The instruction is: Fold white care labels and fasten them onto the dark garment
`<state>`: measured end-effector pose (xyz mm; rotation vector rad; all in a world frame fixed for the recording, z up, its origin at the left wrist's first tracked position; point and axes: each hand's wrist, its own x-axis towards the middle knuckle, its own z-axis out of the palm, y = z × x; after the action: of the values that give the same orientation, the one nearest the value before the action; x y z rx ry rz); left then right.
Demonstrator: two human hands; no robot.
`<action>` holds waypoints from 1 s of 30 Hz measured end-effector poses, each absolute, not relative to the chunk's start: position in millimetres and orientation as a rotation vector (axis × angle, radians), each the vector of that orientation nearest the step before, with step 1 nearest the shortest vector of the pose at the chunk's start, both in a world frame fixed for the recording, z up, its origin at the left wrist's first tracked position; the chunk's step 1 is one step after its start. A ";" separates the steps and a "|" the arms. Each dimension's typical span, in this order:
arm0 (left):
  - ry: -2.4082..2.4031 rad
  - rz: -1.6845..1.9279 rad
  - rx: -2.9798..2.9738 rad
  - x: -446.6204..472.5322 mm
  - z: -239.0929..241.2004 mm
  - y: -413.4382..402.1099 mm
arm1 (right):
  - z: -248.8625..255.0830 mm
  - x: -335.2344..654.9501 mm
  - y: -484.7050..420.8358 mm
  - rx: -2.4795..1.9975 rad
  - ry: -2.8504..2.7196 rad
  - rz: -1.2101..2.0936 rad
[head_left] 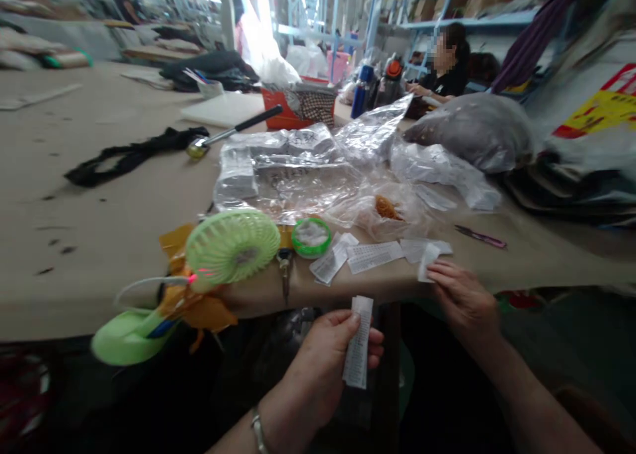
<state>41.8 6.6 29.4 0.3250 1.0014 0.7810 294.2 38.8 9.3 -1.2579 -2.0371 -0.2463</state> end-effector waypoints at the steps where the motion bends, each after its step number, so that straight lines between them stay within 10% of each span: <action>1: 0.982 0.775 0.312 41.8 28.8 5.7 | 9.7 292.7 37.1 -1.285 -1.981 -0.197; 30: 0.873 1.100 0.108 1.6 19.5 -19.4 | 11.9 143.9 -9.7 -0.674 -2.444 0.159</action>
<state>1.6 -19.4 19.5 0.1078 0.8727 1.0998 143.9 -9.7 11.9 -0.6738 -2.4441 0.1587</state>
